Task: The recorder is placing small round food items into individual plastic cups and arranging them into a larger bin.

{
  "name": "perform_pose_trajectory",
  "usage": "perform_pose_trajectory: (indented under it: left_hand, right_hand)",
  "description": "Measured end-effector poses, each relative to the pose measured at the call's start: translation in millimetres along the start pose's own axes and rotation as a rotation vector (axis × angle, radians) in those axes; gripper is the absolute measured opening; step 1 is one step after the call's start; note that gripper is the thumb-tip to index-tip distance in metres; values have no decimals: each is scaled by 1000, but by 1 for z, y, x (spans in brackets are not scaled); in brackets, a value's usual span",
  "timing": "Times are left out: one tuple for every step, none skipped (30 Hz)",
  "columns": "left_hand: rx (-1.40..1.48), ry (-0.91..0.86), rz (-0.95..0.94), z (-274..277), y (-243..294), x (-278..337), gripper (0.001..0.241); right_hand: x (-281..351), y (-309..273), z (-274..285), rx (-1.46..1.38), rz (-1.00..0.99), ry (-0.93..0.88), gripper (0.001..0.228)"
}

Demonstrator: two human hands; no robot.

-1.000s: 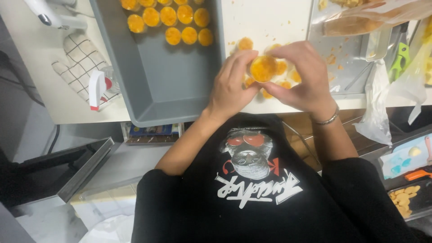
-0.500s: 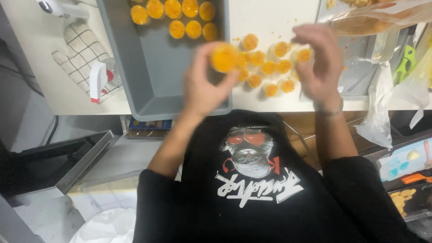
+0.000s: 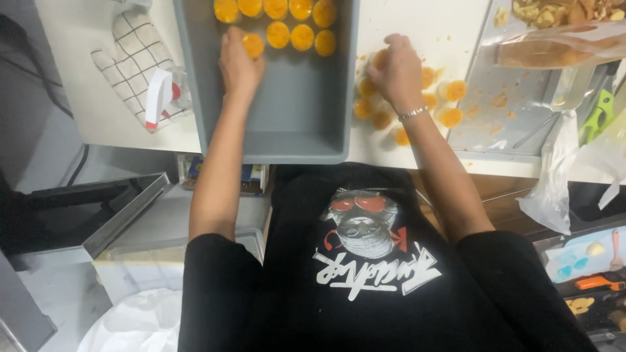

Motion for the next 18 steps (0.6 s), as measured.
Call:
perform_pose_trajectory:
  left_hand:
    - [14,-7,3,-4,4,-2,53]
    - [28,-15,6,-7,8,-4,55]
    - [32,-17,2,-3,16,-5,55]
    - [24,-24,19,1,23,-6,60]
    - [16,-31,37,5,30,-6,66]
    - [20,-33,35,22,53,5,66]
    - [-35,-113,130,33,67,13,59]
    - [-91,-193,225,45,82,23,52]
    - [-90,-201,217,45,103,36,52]
    - [18,-165,-1,47,141,48,50]
    - [125,-129,-211,53,176,67,47]
    - [125,-135,-210,54,206,80,47]
    - [279,-167,-355,55,248,93,56]
    - [434,-200,-499,57,289,107,65]
    - [438,-202,-503,50,293,114,65]
    - [465,-165,-532,46,297,120,62]
    - [491,-127,-557,42,301,128,60]
    - [493,-129,-558,46,302,128,60]
  right_hand:
    - [1,-3,7,18,45,59,46]
    - [2,-5,13,36,90,118,48]
    - [2,-11,29,40,87,120,48]
    - [1,-16,46,20,68,129,50]
    - [2,-21,63,-1,50,136,52]
    - [6,-32,88,3,48,138,52]
    - [7,-42,111,-114,44,130,53]
    - [9,-52,135,-230,41,121,53]
    - [14,-61,156,-227,32,126,53]
    - [20,-76,176,-271,101,103,55]
    - [27,-93,194,-317,173,73,57]
    - [32,-104,204,-318,167,71,57]
    - [35,-117,212,-323,194,21,56]
    - [38,-131,220,-329,219,-29,56]
    - [40,-137,224,-324,216,-26,56]
    - [43,-143,227,-287,221,-19,57]
    - [45,-150,230,-253,227,-14,57]
    - [45,-149,232,-251,224,-13,57]
Point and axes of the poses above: each hand's wrist, its own x-axis away from the middle knuckle, its own z-axis out of the back of the hand, y = z × x, the point moved 8 cm from there along -x, towards the middle knuckle, and after that the axes turned 4 degrees about x, right-handed, at the moved point
